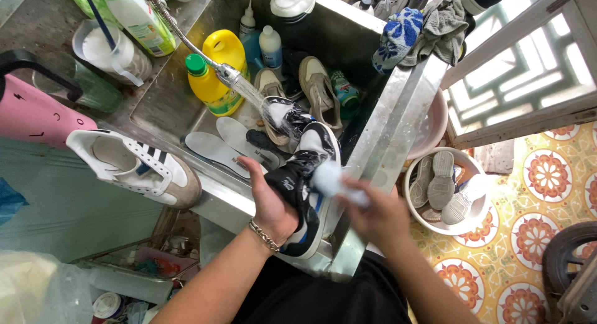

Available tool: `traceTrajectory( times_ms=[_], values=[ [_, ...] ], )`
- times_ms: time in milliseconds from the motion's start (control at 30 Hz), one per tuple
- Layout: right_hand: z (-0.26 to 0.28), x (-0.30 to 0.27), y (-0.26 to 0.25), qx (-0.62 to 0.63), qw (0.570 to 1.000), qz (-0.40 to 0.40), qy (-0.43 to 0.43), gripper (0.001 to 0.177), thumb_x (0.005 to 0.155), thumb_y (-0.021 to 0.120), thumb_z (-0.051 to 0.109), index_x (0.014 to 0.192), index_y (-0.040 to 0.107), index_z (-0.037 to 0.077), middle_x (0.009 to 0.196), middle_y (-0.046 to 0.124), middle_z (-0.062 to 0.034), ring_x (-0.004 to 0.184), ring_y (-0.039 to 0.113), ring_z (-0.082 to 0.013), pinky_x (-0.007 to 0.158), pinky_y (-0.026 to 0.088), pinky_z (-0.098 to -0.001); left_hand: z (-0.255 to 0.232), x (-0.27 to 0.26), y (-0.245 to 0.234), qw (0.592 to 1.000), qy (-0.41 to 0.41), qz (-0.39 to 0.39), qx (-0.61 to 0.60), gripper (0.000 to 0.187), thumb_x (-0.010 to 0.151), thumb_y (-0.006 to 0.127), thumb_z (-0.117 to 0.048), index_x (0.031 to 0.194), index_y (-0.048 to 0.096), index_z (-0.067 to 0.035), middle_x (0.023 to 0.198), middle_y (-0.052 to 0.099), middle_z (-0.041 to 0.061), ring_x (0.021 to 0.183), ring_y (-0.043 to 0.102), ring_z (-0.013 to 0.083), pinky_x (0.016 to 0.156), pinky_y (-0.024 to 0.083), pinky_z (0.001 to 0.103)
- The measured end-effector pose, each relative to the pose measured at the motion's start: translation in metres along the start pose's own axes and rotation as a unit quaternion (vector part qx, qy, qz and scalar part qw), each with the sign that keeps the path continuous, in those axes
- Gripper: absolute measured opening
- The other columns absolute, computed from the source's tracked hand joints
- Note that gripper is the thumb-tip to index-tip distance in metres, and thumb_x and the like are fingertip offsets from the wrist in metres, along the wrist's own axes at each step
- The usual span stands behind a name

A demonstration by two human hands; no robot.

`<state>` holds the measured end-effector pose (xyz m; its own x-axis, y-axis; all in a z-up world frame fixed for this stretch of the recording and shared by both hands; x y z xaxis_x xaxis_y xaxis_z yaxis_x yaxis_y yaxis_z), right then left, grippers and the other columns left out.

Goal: The person cleans a shoe using a brush and water, scrubbing the upper and the sole.

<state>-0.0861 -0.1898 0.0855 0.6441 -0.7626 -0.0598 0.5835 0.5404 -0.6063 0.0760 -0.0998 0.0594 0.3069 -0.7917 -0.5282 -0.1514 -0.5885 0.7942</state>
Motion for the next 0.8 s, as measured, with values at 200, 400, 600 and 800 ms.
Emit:
traceTrajectory(
  times_ms=[200,400,600,800],
  values=[
    [-0.004,0.016,-0.017,-0.020,1.000,0.017,-0.012,0.039,0.085,0.083,0.019,0.123,0.074,0.017,0.102,0.081,-0.0087,0.083,0.079,-0.0163,0.069,0.062,-0.0270,0.006,0.004,0.004,1.000,-0.002,0.003,0.007,0.122,0.075,0.027,-0.096,0.136,0.058,0.005,0.130,0.069,0.016,0.118,0.065,0.0284,0.107,0.049,0.044],
    [0.005,-0.011,-0.003,0.048,0.992,0.009,-0.119,0.040,0.078,0.087,0.018,0.115,0.074,0.012,0.101,0.080,-0.0060,0.080,0.077,-0.0122,0.064,0.061,-0.0271,0.001,0.004,0.007,0.999,0.024,0.028,0.036,0.124,0.077,0.029,-0.094,0.140,0.054,0.009,0.134,0.066,0.019,0.123,0.063,0.0314,0.110,0.049,0.046],
    [-0.014,-0.017,0.002,-0.006,0.999,0.034,-0.035,0.036,0.082,0.084,0.019,0.117,0.076,0.017,0.090,0.082,-0.0045,0.064,0.076,-0.0090,0.056,0.059,-0.0269,0.002,0.012,0.007,0.998,-0.002,0.052,0.034,0.124,0.075,0.030,-0.094,0.144,0.052,0.007,0.141,0.063,0.019,0.129,0.060,0.0300,0.112,0.047,0.044],
    [-0.032,0.006,-0.008,0.039,0.999,-0.002,-0.036,0.034,0.084,0.081,0.020,0.116,0.073,0.014,0.098,0.083,-0.0078,0.064,0.074,-0.0122,0.055,0.058,-0.0287,0.006,0.022,-0.002,0.999,-0.005,0.006,0.045,0.124,0.073,0.033,-0.095,0.144,0.051,0.006,0.143,0.060,0.018,0.128,0.060,0.0300,0.111,0.047,0.046]
  ],
)
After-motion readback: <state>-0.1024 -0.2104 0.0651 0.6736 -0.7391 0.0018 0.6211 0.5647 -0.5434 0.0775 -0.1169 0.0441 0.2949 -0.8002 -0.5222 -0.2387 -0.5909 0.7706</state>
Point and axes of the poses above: each hand's wrist, its own x-axis towards the middle knuckle, its own y-axis out of the palm, z = x × y, the point moved 5 cm from there along x, towards the middle knuckle
